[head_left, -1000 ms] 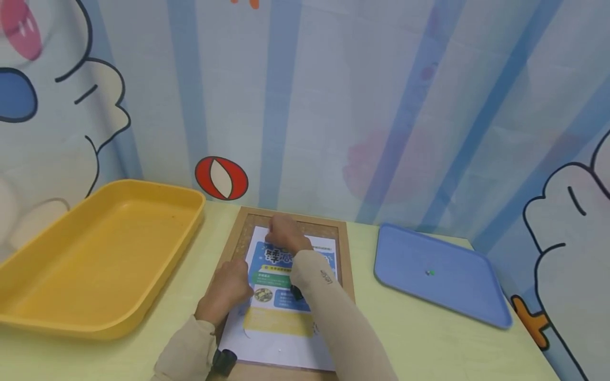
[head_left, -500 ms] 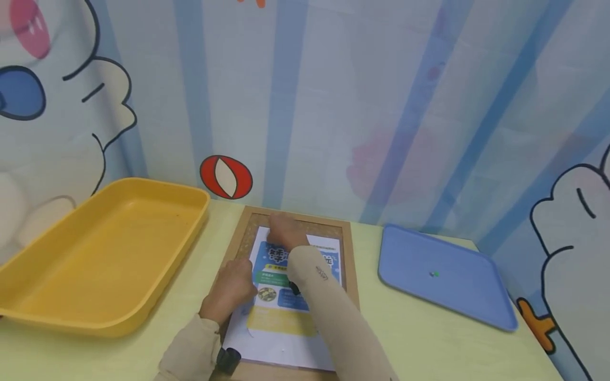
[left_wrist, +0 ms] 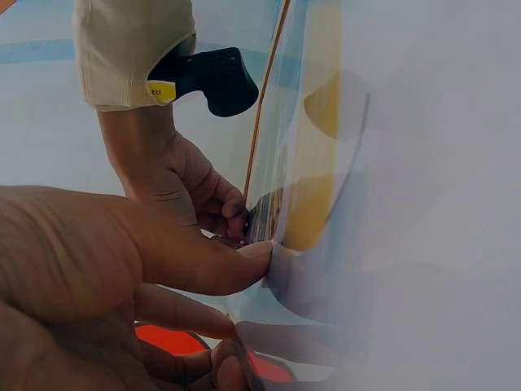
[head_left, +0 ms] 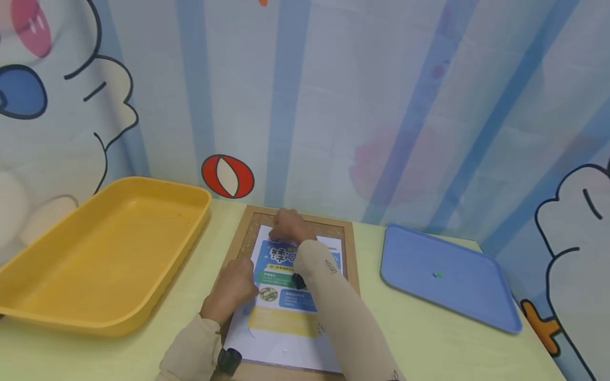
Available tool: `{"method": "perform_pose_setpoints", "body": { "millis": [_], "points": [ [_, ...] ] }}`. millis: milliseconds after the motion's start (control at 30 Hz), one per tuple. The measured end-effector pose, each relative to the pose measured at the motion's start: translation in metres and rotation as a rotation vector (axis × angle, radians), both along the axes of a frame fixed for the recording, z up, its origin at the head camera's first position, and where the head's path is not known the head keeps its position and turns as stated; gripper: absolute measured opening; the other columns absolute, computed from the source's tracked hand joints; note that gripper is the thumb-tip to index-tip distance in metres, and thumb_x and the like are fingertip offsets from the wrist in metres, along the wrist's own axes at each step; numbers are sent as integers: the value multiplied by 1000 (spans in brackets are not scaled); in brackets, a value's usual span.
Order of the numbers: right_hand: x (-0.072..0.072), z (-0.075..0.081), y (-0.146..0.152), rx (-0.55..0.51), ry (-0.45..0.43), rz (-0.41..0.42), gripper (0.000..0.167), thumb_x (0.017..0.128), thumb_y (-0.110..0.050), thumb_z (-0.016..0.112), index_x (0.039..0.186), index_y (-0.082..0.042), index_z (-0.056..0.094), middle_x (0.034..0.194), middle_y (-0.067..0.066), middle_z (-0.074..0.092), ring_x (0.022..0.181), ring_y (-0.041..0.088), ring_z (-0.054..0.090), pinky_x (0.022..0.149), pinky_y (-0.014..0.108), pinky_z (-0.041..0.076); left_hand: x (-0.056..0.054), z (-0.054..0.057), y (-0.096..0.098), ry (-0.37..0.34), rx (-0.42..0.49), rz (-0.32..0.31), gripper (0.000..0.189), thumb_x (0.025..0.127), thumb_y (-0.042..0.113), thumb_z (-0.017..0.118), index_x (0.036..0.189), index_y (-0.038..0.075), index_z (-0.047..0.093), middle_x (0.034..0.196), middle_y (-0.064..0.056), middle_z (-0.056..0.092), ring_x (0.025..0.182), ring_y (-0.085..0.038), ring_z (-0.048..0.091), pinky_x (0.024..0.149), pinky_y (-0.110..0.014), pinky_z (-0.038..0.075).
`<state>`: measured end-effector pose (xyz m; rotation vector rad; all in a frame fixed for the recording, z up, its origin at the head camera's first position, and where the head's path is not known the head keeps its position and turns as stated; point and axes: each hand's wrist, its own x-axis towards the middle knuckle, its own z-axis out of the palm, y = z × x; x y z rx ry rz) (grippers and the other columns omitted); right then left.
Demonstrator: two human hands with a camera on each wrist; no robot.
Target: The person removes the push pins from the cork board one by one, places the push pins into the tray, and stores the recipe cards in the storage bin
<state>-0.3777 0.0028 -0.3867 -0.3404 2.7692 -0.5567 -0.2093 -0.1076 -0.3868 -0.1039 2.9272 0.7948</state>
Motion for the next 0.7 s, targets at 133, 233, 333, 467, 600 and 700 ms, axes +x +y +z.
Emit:
{"method": "perform_pose_setpoints", "body": {
  "millis": [133, 233, 333, 467, 600, 700],
  "points": [
    [-3, 0, 3, -22, -41, -13, 39, 88, -19, 71, 56, -15, 48, 52, -4, 46, 48, 10, 40, 46, 24, 34, 0, -1, 1, -17, 7, 9, 38, 79, -1, 75, 113, -13, 61, 89, -18, 64, 78, -27, 58, 69, -41, 56],
    [-3, 0, 3, -24, -46, -20, 40, 88, -18, 72, 56, -15, 49, 52, -3, 46, 48, 10, 40, 45, 24, 33, -1, -1, 0, -6, -2, -5, 38, 78, -1, 74, 112, -13, 62, 89, -18, 64, 77, -27, 58, 69, -41, 56],
    [-3, 1, 0, -11, -41, -23, 39, 89, -16, 72, 57, -14, 49, 52, -2, 46, 48, 11, 39, 45, 25, 32, -2, -1, -1, 1, -8, -16, 38, 78, -1, 74, 112, -14, 61, 90, -19, 65, 77, -27, 57, 69, -41, 56],
    [-2, 1, -2, 20, -33, -17, 36, 91, -15, 70, 61, -13, 51, 56, -2, 47, 50, 11, 40, 46, 25, 34, -2, -1, -2, 2, -2, -12, 39, 78, -2, 74, 113, -14, 61, 91, -19, 65, 78, -27, 57, 69, -41, 56],
    [0, 0, 0, 43, -31, 11, 36, 94, -14, 65, 62, -12, 49, 57, -2, 44, 51, 10, 39, 47, 25, 34, -2, -3, -2, 1, 8, -8, 39, 77, -2, 73, 113, -13, 61, 91, -18, 64, 79, -28, 57, 71, -42, 56],
    [3, 0, 5, -15, -39, 2, 39, 95, -10, 60, 59, -11, 45, 54, -2, 41, 48, 11, 37, 46, 24, 32, -2, -4, -1, -8, 16, 3, 40, 78, -2, 73, 115, -13, 61, 93, -18, 63, 81, -28, 57, 74, -44, 55]
  ]
}}
